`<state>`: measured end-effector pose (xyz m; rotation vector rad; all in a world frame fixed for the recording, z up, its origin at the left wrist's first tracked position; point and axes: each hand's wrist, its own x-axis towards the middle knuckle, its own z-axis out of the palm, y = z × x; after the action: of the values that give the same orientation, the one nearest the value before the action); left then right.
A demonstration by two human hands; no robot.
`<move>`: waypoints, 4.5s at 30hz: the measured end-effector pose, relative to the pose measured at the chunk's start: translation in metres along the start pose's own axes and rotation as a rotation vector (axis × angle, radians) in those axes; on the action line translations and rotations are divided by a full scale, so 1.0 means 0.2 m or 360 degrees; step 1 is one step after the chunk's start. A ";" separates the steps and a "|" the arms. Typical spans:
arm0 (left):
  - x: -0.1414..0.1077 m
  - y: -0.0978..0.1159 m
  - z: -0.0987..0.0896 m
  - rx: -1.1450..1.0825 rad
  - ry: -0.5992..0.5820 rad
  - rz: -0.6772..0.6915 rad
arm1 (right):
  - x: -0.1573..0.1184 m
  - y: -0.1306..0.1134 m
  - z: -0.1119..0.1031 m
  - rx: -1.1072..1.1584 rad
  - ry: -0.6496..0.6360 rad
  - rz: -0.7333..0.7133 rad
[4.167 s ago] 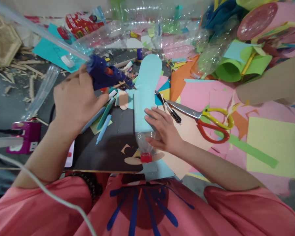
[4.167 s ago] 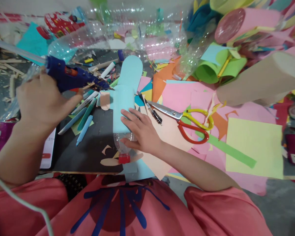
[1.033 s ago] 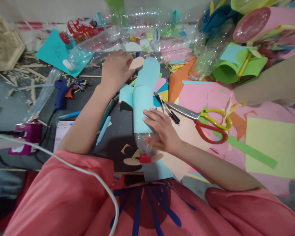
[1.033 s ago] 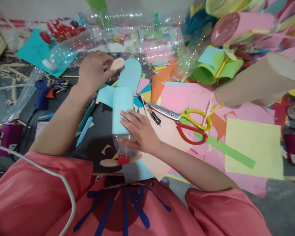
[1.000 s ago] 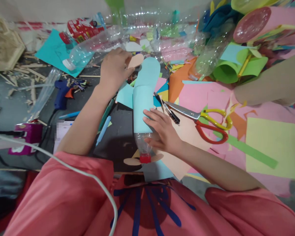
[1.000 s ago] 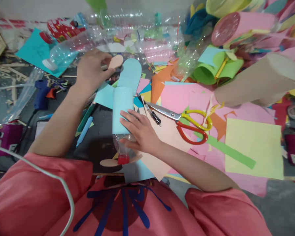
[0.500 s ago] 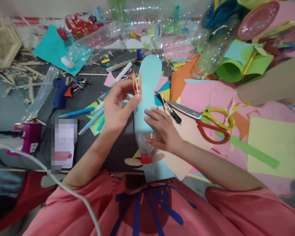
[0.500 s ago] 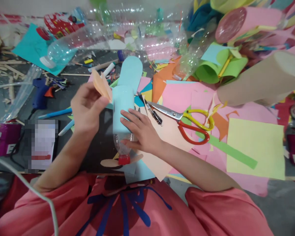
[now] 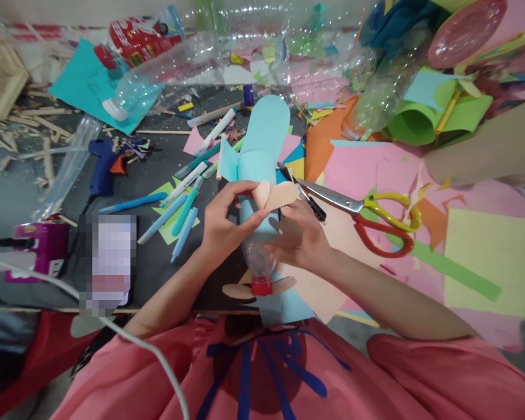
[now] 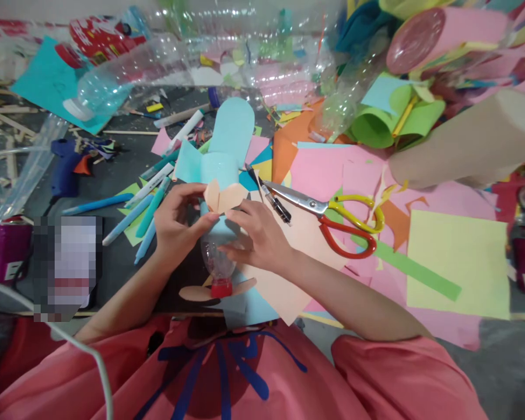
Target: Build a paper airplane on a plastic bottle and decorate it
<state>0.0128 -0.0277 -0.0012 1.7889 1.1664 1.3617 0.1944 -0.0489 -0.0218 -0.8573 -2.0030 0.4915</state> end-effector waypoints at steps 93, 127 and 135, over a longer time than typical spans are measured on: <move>-0.01 -0.05 -0.01 0.0800 -0.0124 0.0575 | 0.37 0.06 -0.11 -0.0694 -0.0052 0.0265; -0.01 -0.06 -0.01 0.0807 -0.0161 0.0518 | 0.43 -0.07 -0.19 -0.0701 -0.0193 0.0323; -0.01 -0.06 -0.01 0.0823 -0.0166 0.0510 | 0.41 -0.02 -0.18 -0.0665 -0.0096 0.0258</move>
<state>0.0072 -0.0246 -0.0112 2.4697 1.2975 1.1824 0.1922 0.0088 0.0466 -1.2795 -2.1376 0.1880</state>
